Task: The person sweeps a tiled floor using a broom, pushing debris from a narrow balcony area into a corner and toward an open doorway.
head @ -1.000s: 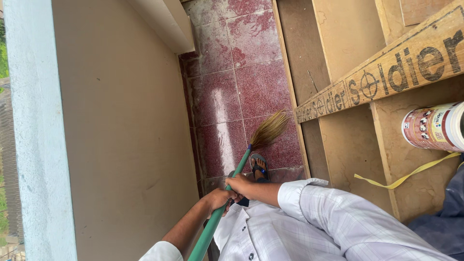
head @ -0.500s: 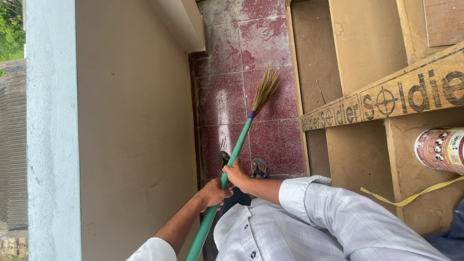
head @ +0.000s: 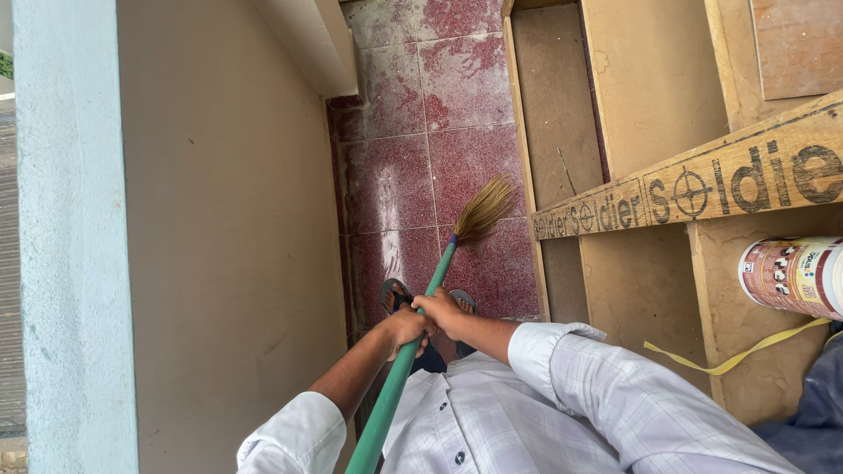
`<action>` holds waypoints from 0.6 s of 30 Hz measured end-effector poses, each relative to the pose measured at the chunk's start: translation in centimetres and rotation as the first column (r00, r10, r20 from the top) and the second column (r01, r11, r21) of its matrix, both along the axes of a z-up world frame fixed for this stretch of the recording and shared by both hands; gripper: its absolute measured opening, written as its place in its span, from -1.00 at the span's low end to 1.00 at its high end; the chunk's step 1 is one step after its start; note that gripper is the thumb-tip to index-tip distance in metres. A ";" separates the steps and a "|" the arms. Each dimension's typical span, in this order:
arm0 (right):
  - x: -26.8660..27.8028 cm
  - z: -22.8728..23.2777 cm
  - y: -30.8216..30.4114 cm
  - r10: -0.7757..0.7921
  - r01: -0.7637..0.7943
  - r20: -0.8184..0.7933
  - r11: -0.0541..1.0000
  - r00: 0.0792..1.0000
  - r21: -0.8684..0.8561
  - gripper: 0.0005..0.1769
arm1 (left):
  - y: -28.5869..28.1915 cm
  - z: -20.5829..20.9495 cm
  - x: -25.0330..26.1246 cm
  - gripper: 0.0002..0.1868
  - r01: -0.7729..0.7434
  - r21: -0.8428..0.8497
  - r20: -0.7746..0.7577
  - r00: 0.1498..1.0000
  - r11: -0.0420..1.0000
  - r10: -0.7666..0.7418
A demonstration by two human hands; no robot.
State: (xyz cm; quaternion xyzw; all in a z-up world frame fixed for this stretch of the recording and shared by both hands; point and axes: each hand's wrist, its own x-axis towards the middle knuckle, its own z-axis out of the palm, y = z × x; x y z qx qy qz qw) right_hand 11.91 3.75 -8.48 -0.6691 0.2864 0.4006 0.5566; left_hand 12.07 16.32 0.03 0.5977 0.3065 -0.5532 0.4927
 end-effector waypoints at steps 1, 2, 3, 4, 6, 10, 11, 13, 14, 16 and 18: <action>0.6 0.1 0.4 -0.037 0.038 -0.020 0.998 0.999 0.051 -0.49 | 0.1 0.2 0.1 -0.82 -0.017 0.040 0.006 1.000 0.999 0.017; 1.1 0.3 0.8 -0.031 0.031 -0.016 0.998 0.999 0.047 -0.48 | 0.3 0.5 0.3 -0.85 -0.009 0.025 0.024 1.000 1.000 0.009; 1.6 0.6 1.1 -0.025 0.025 -0.013 0.999 1.000 0.044 -0.47 | 0.7 0.6 0.6 -0.87 -0.001 0.010 0.043 0.999 1.000 0.000; 2.1 0.8 1.3 -0.020 0.020 -0.010 0.999 1.000 0.038 -0.46 | 1.0 0.7 0.8 -0.88 0.009 -0.006 0.061 0.998 1.000 -0.009; 2.9 1.3 1.6 -0.045 0.037 0.096 0.996 0.994 0.081 -0.44 | 1.4 1.0 1.4 -0.87 0.007 -0.004 0.082 0.997 1.000 -0.007; 4.3 2.4 1.7 -0.143 0.105 0.290 0.984 0.946 0.142 -0.39 | 1.5 1.7 3.1 -0.87 -0.015 0.000 0.104 0.994 1.000 0.015; 4.6 2.6 1.7 -0.172 0.139 0.293 0.982 0.941 0.130 -0.36 | 1.3 1.8 3.6 -0.86 -0.011 -0.009 0.120 0.993 1.000 0.012; 5.0 2.7 1.3 -0.231 0.210 0.297 0.972 0.926 0.101 -0.29 | 0.6 1.6 4.2 -0.85 0.001 -0.033 0.147 0.989 0.999 0.004; 5.3 2.6 0.9 -0.237 0.224 0.296 0.971 0.925 0.079 -0.29 | 0.2 1.4 4.6 -0.87 -0.002 -0.043 0.146 0.989 0.999 0.008; 5.6 2.3 -0.1 -0.249 0.251 0.293 0.968 0.923 0.033 -0.30 | -0.5 1.0 5.2 -0.91 -0.006 -0.063 0.141 0.990 0.998 0.015; 5.7 2.0 -1.0 -0.313 0.318 0.252 0.948 0.916 0.022 -0.34 | -1.4 0.3 5.8 -0.91 0.021 -0.080 0.124 0.992 0.997 -0.011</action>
